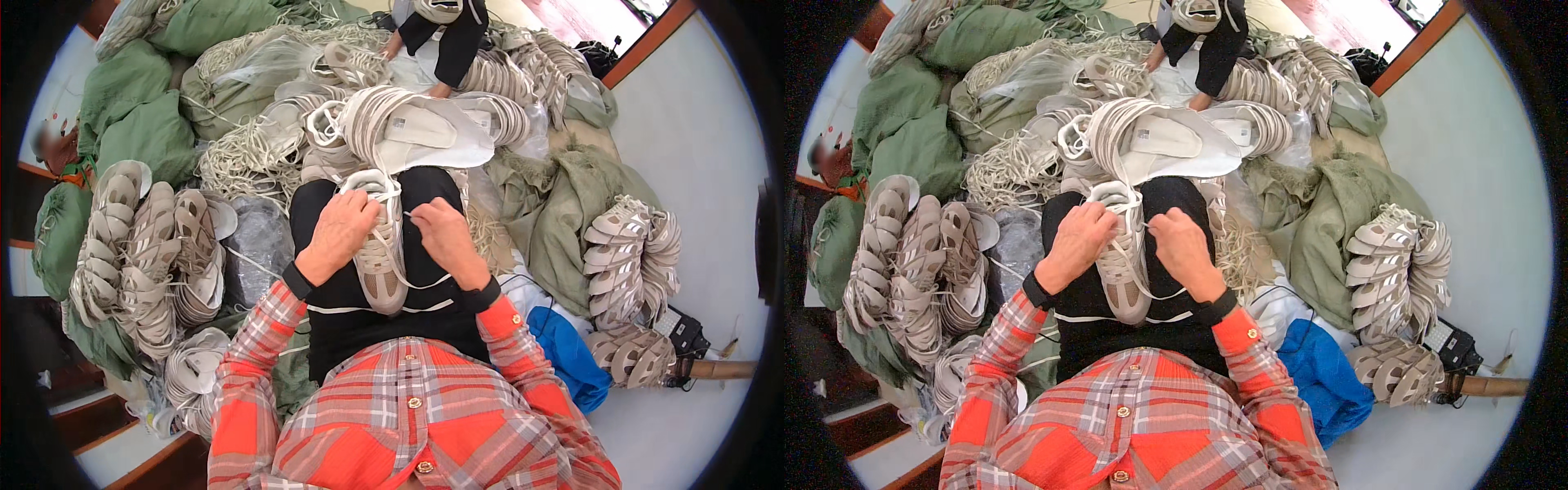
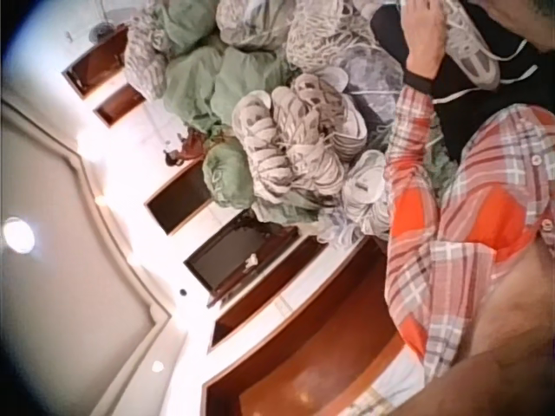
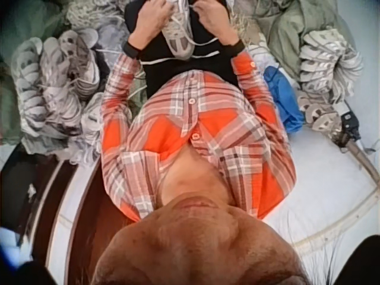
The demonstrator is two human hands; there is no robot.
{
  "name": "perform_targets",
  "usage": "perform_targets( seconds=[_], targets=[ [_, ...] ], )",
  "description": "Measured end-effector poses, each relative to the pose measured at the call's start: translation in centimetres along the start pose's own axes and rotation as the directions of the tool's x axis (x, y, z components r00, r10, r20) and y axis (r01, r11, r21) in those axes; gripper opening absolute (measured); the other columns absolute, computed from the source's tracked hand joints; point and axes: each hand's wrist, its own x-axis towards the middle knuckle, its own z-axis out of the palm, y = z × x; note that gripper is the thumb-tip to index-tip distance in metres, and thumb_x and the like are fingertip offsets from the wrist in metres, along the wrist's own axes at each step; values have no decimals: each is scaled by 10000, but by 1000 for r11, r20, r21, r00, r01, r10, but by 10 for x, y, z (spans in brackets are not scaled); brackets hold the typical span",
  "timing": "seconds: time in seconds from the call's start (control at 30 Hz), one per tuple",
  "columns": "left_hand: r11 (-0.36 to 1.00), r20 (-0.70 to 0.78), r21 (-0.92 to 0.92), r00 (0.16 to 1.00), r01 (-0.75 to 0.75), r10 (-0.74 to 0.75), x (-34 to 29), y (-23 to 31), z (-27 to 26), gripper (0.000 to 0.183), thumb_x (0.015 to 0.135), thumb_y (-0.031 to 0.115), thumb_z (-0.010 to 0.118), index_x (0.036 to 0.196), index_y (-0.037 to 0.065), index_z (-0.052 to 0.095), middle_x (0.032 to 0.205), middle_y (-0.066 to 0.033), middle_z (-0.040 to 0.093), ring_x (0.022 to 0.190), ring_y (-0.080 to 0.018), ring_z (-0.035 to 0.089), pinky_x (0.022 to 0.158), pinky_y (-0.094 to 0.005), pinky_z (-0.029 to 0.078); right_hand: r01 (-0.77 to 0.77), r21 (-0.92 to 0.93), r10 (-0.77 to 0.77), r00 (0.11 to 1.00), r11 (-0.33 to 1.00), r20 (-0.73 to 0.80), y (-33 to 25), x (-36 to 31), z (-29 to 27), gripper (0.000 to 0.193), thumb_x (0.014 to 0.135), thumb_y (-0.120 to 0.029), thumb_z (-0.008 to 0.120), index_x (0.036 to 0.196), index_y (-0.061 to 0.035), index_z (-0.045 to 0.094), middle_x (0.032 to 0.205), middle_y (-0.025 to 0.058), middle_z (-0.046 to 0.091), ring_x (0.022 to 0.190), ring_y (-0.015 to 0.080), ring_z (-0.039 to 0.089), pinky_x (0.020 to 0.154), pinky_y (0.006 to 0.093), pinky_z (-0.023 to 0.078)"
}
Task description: The recorder is lacing a shoe while sitting on the floor among many other shoes and materials.
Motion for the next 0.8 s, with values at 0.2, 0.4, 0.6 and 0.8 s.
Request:
perform_targets(
  seconds=[0.2, 0.4, 0.6, 0.8],
  targets=[
    [973, 194, 211, 979, -97, 55, 6, 6, -14, 151, 745, 120, 626, 817, 53, 513, 803, -89, 508, 797, -261, 531, 701, -356, 414, 146, -257, -119, 986, 955, 117, -6, 4, 17, 42, 714, -42, 548, 751, -60, 544, 765, 107, 498, 753, 292, 518, 646, 398, 407],
    [980, 194, -184, 980, 76, -40, 2, -4, -17, 105, 817, 119, 572, 888, 43, 555, 806, -114, 523, 803, -310, 533, 693, -390, 425, 173, -374, -107, 976, 911, 189, -15, 14, 11, 97, 684, -55, 560, 779, -70, 566, 777, 91, 503, 773, 266, 511, 665, 383, 379],
    [861, -5, -453, 966, 230, -260, 6, -2, 22, 80, 813, 114, 563, 844, 42, 583, 831, -126, 549, 806, -322, 552, 704, -411, 443, 231, -359, -177, 968, 904, 177, -13, 21, 20, 78, 698, -69, 565, 775, -68, 578, 790, 97, 524, 788, 267, 515, 688, 376, 388],
    [802, 2, -501, 927, 326, -376, 6, 9, 25, 167, 758, 11, 616, 922, 16, 590, 810, -126, 572, 767, -287, 580, 688, -368, 462, -1, 19, -1, 996, 1000, 90, -5, 14, 21, 106, 750, 7, 519, 850, -30, 525, 791, 159, 553, 778, 348, 537, 686, 451, 423]
  ],
)
